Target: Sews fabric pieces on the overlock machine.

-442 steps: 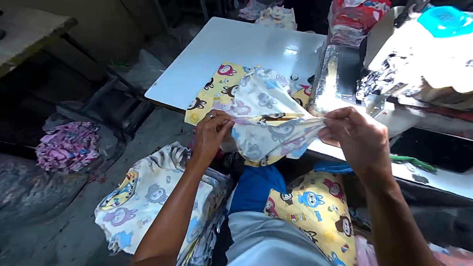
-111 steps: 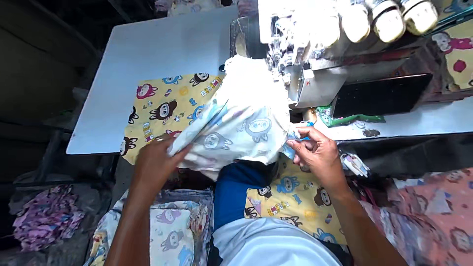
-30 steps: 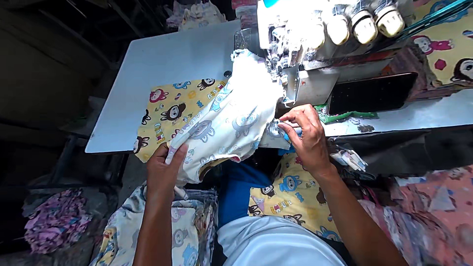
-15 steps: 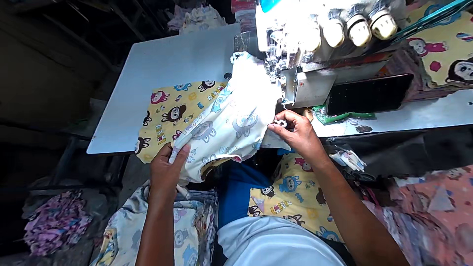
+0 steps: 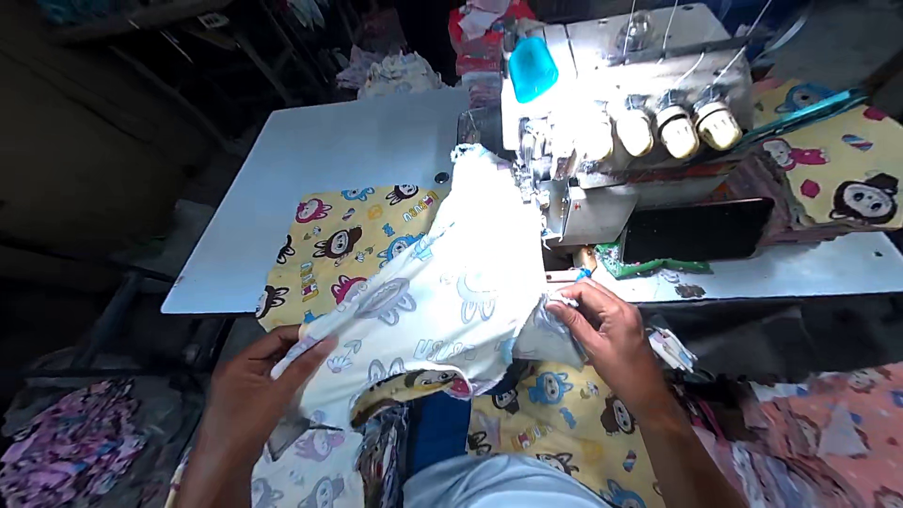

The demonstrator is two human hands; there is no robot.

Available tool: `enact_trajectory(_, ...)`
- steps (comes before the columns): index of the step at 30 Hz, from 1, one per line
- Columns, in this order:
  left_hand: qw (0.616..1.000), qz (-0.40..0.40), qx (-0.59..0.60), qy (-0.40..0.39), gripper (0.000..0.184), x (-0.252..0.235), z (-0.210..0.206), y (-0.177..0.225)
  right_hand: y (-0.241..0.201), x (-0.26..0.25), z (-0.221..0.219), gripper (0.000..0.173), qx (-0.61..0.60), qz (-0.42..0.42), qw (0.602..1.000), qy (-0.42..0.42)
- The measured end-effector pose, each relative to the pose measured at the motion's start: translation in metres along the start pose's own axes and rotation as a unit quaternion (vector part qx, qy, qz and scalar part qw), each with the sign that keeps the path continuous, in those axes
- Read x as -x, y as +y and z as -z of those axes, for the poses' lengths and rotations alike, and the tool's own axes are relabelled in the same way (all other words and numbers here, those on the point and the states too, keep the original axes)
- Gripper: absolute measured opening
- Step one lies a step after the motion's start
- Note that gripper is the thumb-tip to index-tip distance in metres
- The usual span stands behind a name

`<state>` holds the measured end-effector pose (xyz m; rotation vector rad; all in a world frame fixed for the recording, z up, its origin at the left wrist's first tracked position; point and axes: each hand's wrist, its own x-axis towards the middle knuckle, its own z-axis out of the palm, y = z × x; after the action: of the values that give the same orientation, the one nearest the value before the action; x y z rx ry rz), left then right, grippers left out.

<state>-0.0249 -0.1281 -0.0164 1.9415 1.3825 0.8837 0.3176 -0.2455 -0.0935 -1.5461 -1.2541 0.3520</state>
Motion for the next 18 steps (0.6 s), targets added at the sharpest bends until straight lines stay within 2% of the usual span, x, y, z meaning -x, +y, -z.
enact_trajectory(4,0.999,-0.011,-0.029,-0.019,0.021,-0.053,0.007,0.019,0.004,-0.025,-0.005,0.019,-0.024,0.012,0.999,0.022)
enact_trajectory(6,0.998,-0.048,-0.032,-0.037,0.020,-0.088,0.008,0.032,0.004,-0.038,-0.006,0.016,-0.019,0.003,0.999,0.036)
enact_trajectory(8,0.995,-0.092,-0.032,-0.014,0.024,-0.127,0.003,0.047,0.003,-0.048,-0.007,0.015,-0.020,-0.016,0.999,0.041)
enact_trajectory(10,0.988,-0.145,-0.044,0.000,0.044,-0.161,-0.005,0.057,0.003,-0.052,-0.010,0.013,-0.038,-0.036,0.998,0.041)
enact_trajectory(12,0.977,-0.187,-0.104,-0.021,0.070,-0.173,-0.013,0.064,0.001,-0.052,-0.012,0.012,-0.072,-0.060,0.995,0.040)
enact_trajectory(13,0.975,-0.183,-0.126,-0.024,0.073,-0.167,-0.020,0.066,0.001,-0.052,-0.013,0.012,-0.093,-0.070,0.992,0.040)
enact_trajectory(14,0.979,-0.158,-0.129,-0.025,0.068,-0.150,-0.030,0.065,0.001,-0.051,-0.014,0.012,-0.112,-0.075,0.990,0.040)
enact_trajectory(15,0.987,-0.114,-0.109,-0.043,0.054,-0.127,-0.043,0.063,0.001,-0.049,-0.015,0.012,-0.130,-0.080,0.988,0.040)
enact_trajectory(17,0.989,-0.001,-0.005,-0.147,0.031,-0.079,-0.076,0.051,0.001,-0.049,-0.015,0.011,-0.172,-0.096,0.980,0.037)
enact_trajectory(18,0.972,0.055,0.081,-0.213,0.029,-0.060,-0.095,0.044,0.001,-0.049,-0.015,0.010,-0.202,-0.109,0.973,0.033)
